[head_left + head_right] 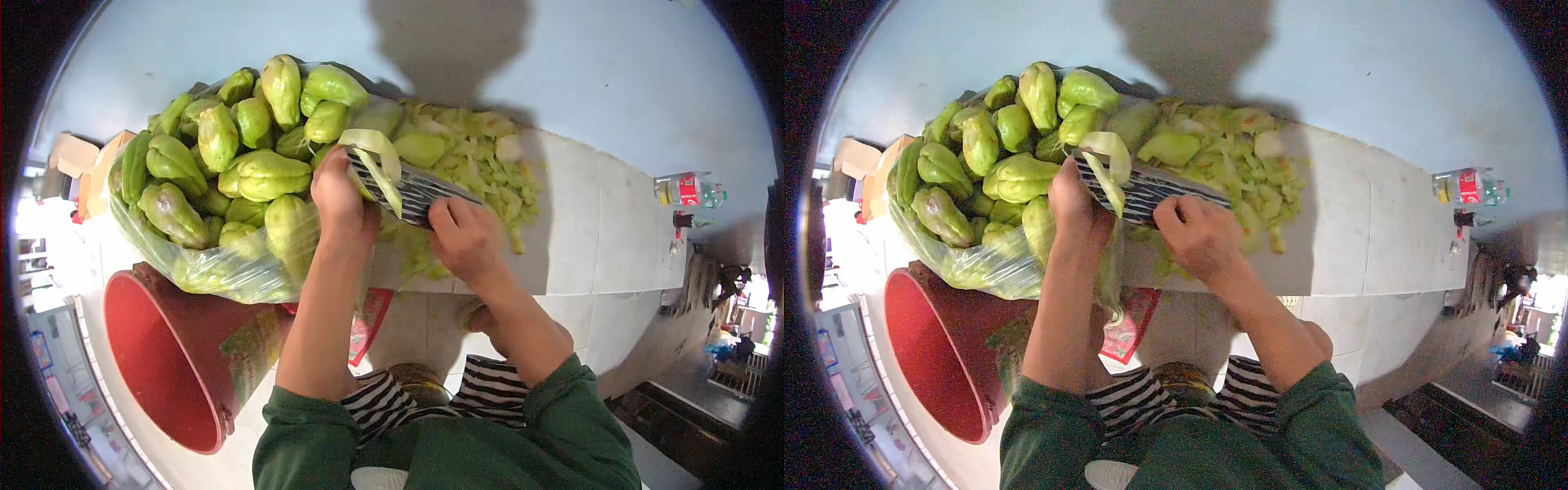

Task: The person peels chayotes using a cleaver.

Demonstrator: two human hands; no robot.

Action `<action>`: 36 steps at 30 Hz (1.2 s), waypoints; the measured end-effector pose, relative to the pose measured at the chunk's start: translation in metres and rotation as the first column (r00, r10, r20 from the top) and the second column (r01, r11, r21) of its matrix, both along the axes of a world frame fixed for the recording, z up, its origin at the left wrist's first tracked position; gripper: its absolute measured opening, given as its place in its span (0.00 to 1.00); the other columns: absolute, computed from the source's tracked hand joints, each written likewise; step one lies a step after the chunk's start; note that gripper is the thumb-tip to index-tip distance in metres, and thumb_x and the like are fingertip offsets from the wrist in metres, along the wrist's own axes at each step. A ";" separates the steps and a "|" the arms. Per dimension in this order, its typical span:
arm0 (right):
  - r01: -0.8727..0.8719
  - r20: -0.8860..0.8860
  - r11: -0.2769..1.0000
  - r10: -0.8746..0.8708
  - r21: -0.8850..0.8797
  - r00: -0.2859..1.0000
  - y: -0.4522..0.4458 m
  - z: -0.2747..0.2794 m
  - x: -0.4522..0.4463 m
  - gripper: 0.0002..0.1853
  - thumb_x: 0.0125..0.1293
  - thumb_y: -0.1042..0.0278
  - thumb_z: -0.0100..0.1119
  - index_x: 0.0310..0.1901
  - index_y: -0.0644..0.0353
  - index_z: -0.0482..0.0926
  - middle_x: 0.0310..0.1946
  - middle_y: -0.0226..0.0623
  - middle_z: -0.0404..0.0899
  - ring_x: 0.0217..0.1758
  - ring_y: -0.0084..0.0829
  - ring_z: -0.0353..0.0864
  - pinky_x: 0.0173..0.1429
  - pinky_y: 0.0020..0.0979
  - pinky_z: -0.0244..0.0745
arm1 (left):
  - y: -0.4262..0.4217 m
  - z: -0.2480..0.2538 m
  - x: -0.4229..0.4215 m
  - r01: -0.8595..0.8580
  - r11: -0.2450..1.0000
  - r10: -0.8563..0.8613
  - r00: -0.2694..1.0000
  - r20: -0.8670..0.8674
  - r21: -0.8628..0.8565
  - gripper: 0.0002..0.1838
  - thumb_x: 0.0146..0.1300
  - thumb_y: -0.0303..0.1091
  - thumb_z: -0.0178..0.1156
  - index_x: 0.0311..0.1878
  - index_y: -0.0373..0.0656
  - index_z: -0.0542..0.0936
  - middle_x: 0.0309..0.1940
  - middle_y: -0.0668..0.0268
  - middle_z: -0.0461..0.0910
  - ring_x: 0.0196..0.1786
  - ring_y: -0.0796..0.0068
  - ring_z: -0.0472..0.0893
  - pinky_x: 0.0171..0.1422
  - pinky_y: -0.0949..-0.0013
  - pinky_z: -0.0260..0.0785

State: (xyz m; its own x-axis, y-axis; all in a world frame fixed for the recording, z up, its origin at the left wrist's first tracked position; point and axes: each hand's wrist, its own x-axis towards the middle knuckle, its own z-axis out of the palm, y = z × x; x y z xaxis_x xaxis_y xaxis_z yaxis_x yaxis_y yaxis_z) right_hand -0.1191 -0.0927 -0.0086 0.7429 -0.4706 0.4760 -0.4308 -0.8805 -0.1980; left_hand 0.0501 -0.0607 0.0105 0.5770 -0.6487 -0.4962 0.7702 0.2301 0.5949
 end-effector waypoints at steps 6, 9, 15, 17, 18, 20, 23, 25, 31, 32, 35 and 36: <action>0.323 -0.153 0.876 -0.286 0.358 0.946 -0.022 -0.011 0.002 0.06 0.59 0.72 0.56 0.36 0.63 0.71 0.22 0.47 0.74 0.26 0.49 0.76 0.28 0.44 0.69 | 0.002 0.004 0.005 0.006 0.999 -0.006 1.000 0.010 0.042 0.13 0.61 0.30 0.49 0.47 0.36 0.74 0.41 0.61 0.77 0.42 0.67 0.78 0.48 0.62 0.72; 0.330 -0.057 0.828 -0.343 0.453 0.938 -0.026 0.004 -0.001 0.06 0.64 0.69 0.53 0.37 0.62 0.70 0.21 0.50 0.75 0.25 0.54 0.76 0.29 0.46 0.70 | 0.001 0.005 0.011 -0.011 0.999 0.011 1.000 -0.012 0.033 0.17 0.62 0.31 0.52 0.53 0.37 0.73 0.45 0.62 0.77 0.45 0.68 0.78 0.48 0.63 0.72; 0.085 0.225 0.601 -0.422 0.795 0.878 -0.027 0.013 -0.005 0.13 0.68 0.58 0.55 0.33 0.60 0.71 0.15 0.36 0.72 0.17 0.35 0.72 0.24 0.33 0.67 | 0.008 0.017 0.009 0.133 0.978 -0.130 0.991 0.025 -0.162 0.18 0.69 0.45 0.46 0.53 0.42 0.72 0.44 0.63 0.77 0.45 0.69 0.78 0.45 0.59 0.75; -0.091 0.251 0.344 -0.456 0.935 0.854 -0.024 0.016 -0.007 0.16 0.69 0.55 0.55 0.32 0.60 0.71 0.14 0.30 0.71 0.16 0.26 0.70 0.23 0.28 0.65 | 0.005 0.013 0.012 0.107 0.979 -0.102 0.994 0.034 -0.175 0.22 0.69 0.53 0.43 0.51 0.44 0.73 0.39 0.62 0.79 0.39 0.64 0.80 0.40 0.51 0.77; -0.128 0.256 0.296 -0.449 0.947 0.856 -0.022 0.016 -0.008 0.17 0.69 0.53 0.55 0.31 0.59 0.71 0.14 0.27 0.70 0.17 0.21 0.69 0.22 0.26 0.64 | 0.006 0.014 0.014 0.152 0.968 -0.140 0.987 0.073 -0.200 0.23 0.69 0.53 0.42 0.51 0.43 0.73 0.39 0.61 0.79 0.39 0.63 0.81 0.41 0.51 0.77; -0.165 0.262 0.244 -0.444 0.956 0.857 -0.018 0.017 -0.010 0.19 0.69 0.50 0.55 0.30 0.59 0.72 0.14 0.24 0.69 0.18 0.16 0.68 0.22 0.24 0.63 | 0.007 0.015 0.017 0.201 0.955 -0.179 0.977 0.115 -0.220 0.25 0.69 0.53 0.41 0.52 0.41 0.73 0.38 0.60 0.80 0.40 0.62 0.81 0.41 0.51 0.77; -0.185 0.243 0.176 -0.403 0.967 0.882 -0.017 0.020 -0.016 0.20 0.68 0.49 0.55 0.29 0.58 0.71 0.14 0.24 0.69 0.17 0.17 0.67 0.22 0.25 0.63 | 0.008 0.019 0.017 0.298 0.922 -0.254 0.948 0.193 -0.247 0.27 0.70 0.55 0.41 0.53 0.39 0.73 0.40 0.59 0.81 0.41 0.63 0.81 0.44 0.55 0.77; -0.117 0.179 0.197 -0.334 0.973 0.925 -0.018 0.019 -0.020 0.21 0.68 0.46 0.55 0.28 0.57 0.72 0.14 0.24 0.69 0.16 0.17 0.67 0.22 0.24 0.63 | 0.008 0.020 0.014 0.291 0.926 -0.249 0.949 0.194 -0.238 0.29 0.70 0.56 0.40 0.54 0.39 0.74 0.42 0.60 0.81 0.41 0.65 0.81 0.47 0.61 0.75; -0.125 0.186 0.201 -0.317 0.972 0.930 -0.016 0.019 -0.020 0.23 0.67 0.44 0.54 0.28 0.58 0.72 0.13 0.24 0.68 0.17 0.18 0.68 0.22 0.24 0.64 | 0.004 0.018 0.009 0.214 0.951 -0.187 0.973 0.138 -0.225 0.28 0.71 0.54 0.39 0.54 0.39 0.75 0.42 0.63 0.82 0.42 0.69 0.81 0.49 0.66 0.74; -0.125 0.185 0.199 -0.318 0.972 0.930 -0.016 0.018 -0.020 0.23 0.67 0.44 0.54 0.28 0.58 0.72 0.13 0.24 0.68 0.17 0.18 0.68 0.22 0.24 0.64 | 0.005 0.016 0.008 0.214 0.951 -0.187 0.973 0.138 -0.223 0.28 0.71 0.54 0.39 0.54 0.39 0.75 0.42 0.63 0.82 0.42 0.69 0.81 0.49 0.66 0.74; -0.129 0.186 0.191 -0.320 0.973 0.929 -0.016 0.019 -0.020 0.23 0.67 0.45 0.55 0.28 0.58 0.72 0.13 0.25 0.69 0.16 0.18 0.68 0.22 0.24 0.64 | 0.003 0.005 0.007 0.256 0.931 -0.216 0.961 0.173 -0.260 0.26 0.72 0.51 0.39 0.56 0.39 0.74 0.44 0.63 0.81 0.43 0.69 0.80 0.50 0.66 0.73; -0.121 0.181 0.194 -0.328 0.973 0.927 -0.016 0.022 -0.019 0.22 0.67 0.45 0.55 0.28 0.58 0.72 0.13 0.25 0.69 0.16 0.18 0.68 0.22 0.24 0.64 | 0.001 0.003 0.004 0.223 0.952 -0.185 0.965 0.183 -0.211 0.26 0.72 0.50 0.39 0.58 0.39 0.73 0.45 0.63 0.81 0.44 0.69 0.80 0.50 0.66 0.72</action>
State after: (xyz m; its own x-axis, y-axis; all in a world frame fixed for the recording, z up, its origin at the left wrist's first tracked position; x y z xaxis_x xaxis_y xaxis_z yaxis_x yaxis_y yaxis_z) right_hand -0.1378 -0.1084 0.0135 0.5769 -0.7753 -0.2571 -0.2228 0.1535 -0.9627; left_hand 0.0540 -0.0595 0.0132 0.4795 -0.8458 -0.2339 0.7145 0.2215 0.6637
